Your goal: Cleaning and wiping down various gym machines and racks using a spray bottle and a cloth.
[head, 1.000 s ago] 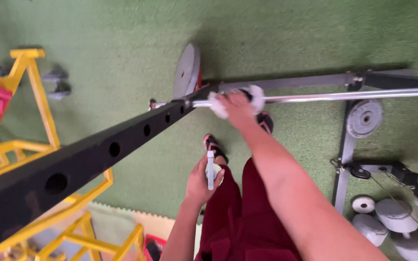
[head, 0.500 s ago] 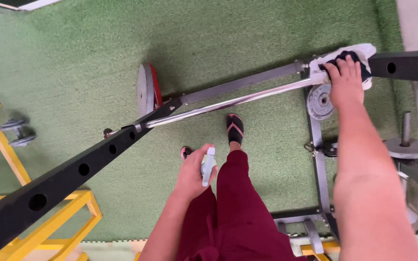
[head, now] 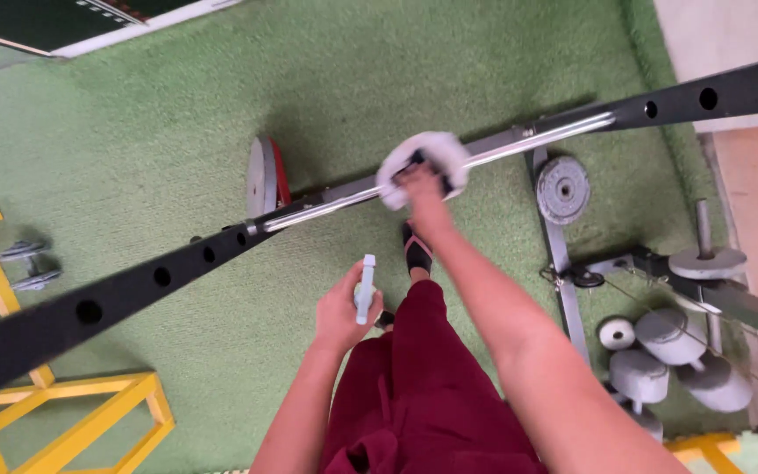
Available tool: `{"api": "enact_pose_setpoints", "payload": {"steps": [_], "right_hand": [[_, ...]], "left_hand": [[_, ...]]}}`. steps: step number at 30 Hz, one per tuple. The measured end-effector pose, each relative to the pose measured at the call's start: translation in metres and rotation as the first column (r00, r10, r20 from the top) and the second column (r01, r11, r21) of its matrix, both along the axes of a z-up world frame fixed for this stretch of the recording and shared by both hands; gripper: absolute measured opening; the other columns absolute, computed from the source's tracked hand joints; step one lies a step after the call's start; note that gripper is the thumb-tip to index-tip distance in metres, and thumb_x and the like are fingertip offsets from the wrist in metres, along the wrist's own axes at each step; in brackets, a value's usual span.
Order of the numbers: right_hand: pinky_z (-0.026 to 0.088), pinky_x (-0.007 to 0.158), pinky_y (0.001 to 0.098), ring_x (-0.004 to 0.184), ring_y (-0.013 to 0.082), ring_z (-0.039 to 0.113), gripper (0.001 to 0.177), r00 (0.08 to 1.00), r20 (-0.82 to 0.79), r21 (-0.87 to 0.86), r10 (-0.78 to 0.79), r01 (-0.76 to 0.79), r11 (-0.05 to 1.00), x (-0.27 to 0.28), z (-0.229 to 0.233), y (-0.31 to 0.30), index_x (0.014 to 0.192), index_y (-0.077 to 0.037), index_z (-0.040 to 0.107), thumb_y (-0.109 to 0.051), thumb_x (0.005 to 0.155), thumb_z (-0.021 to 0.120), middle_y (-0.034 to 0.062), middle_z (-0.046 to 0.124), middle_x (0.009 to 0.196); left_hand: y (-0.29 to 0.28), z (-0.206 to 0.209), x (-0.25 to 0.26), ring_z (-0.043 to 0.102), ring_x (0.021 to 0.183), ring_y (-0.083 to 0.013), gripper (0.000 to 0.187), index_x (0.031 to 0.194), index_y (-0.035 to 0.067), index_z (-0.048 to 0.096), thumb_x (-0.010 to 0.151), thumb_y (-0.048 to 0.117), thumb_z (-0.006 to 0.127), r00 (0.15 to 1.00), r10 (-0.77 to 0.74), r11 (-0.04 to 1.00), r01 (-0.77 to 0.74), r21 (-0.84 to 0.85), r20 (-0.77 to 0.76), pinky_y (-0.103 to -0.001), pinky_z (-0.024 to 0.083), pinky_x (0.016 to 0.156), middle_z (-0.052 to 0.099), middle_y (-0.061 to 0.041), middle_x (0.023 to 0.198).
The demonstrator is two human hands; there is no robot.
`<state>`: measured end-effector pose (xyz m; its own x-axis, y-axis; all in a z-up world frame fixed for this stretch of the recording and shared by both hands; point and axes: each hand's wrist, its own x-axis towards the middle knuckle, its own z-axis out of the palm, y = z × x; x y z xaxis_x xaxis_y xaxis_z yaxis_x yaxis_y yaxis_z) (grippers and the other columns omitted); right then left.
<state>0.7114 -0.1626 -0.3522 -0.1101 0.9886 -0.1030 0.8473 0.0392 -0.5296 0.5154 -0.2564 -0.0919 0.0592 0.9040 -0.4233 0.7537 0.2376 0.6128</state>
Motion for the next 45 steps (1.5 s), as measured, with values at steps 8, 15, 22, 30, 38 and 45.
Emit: {"api": "enact_pose_setpoints", "payload": {"steps": [8, 15, 22, 30, 38, 45], "right_hand": [[0.052, 0.093, 0.0422, 0.103, 0.0248, 0.062, 0.032, -0.04, -0.584, -0.792, -0.811, -0.189, 0.58, -0.067, 0.089, -0.089, 0.125, -0.005, 0.064, -0.013, 0.095, 0.057, 0.0112, 0.067, 0.115], [0.053, 0.094, 0.0372, 0.103, 0.0214, 0.065, 0.035, -0.089, -0.635, -0.702, -0.767, -0.349, 0.621, -0.062, 0.201, -0.193, 0.118, -0.006, 0.066, -0.013, 0.085, 0.055, 0.0065, 0.069, 0.11], [0.05, 0.091, 0.0328, 0.1, 0.0167, 0.065, 0.036, 0.113, -0.766, -0.641, -0.633, -0.212, 0.738, -0.043, 0.218, -0.236, 0.119, -0.006, 0.066, -0.008, 0.086, 0.051, 0.0038, 0.07, 0.107], [0.05, 0.087, 0.0325, 0.094, 0.0173, 0.064, 0.032, 0.124, -0.816, -0.577, -0.565, -0.09, 0.812, -0.005, 0.245, -0.224, 0.116, -0.003, 0.066, -0.007, 0.09, 0.048, 0.0052, 0.07, 0.101], [0.05, 0.09, 0.0322, 0.097, 0.0184, 0.065, 0.03, -0.032, -0.837, -0.547, -0.547, 0.088, 0.832, 0.079, 0.264, -0.17, 0.115, -0.001, 0.067, -0.007, 0.091, 0.05, 0.0065, 0.071, 0.104], [0.049, 0.094, 0.0329, 0.102, 0.0174, 0.062, 0.036, 0.065, -0.967, -0.191, -0.247, 0.454, 0.87, 0.236, 0.348, -0.082, 0.132, 0.001, 0.062, -0.007, 0.098, 0.052, 0.0074, 0.067, 0.113]], "left_hand": [[-0.062, -0.011, -0.052, 0.073, 0.092, -0.036, 0.064, 0.136, 0.018, 0.057, 0.076, 0.031, 0.075, 0.999, 0.009, 1.0, -0.008, 0.024, -0.037, -0.048, 0.057, 0.079, 0.077, -0.01, 0.104], [-0.125, 0.025, -0.062, 0.072, 0.095, -0.0376, 0.065, 0.136, 0.024, 0.061, 0.074, 0.039, 0.074, 0.983, -0.099, 0.992, 0.085, -0.096, -0.156, -0.049, 0.057, 0.082, 0.076, -0.015, 0.101], [-0.151, 0.02, -0.047, 0.07, 0.093, -0.0391, 0.062, 0.13, 0.025, 0.067, 0.069, 0.038, 0.073, 0.944, -0.313, 0.949, 0.307, -0.067, -0.104, -0.051, 0.056, 0.081, 0.075, -0.017, 0.098], [-0.134, 0.042, -0.004, 0.07, 0.091, -0.0402, 0.054, 0.123, 0.023, 0.071, 0.071, 0.036, 0.071, 0.917, -0.395, 0.917, 0.397, 0.041, -0.049, -0.051, 0.056, 0.082, 0.074, -0.018, 0.095], [-0.08, 0.045, 0.072, 0.069, 0.092, -0.042, 0.055, 0.123, 0.02, 0.067, 0.071, 0.036, 0.071, 0.905, -0.424, 0.9, 0.419, 0.118, 0.024, -0.052, 0.055, 0.08, 0.075, -0.019, 0.095], [-0.02, 0.057, 0.188, 0.068, 0.096, -0.0414, 0.057, 0.13, 0.018, 0.061, 0.077, 0.037, 0.07, 0.899, -0.431, 0.897, 0.417, 0.144, 0.083, -0.052, 0.054, 0.08, 0.074, -0.018, 0.099]]}}
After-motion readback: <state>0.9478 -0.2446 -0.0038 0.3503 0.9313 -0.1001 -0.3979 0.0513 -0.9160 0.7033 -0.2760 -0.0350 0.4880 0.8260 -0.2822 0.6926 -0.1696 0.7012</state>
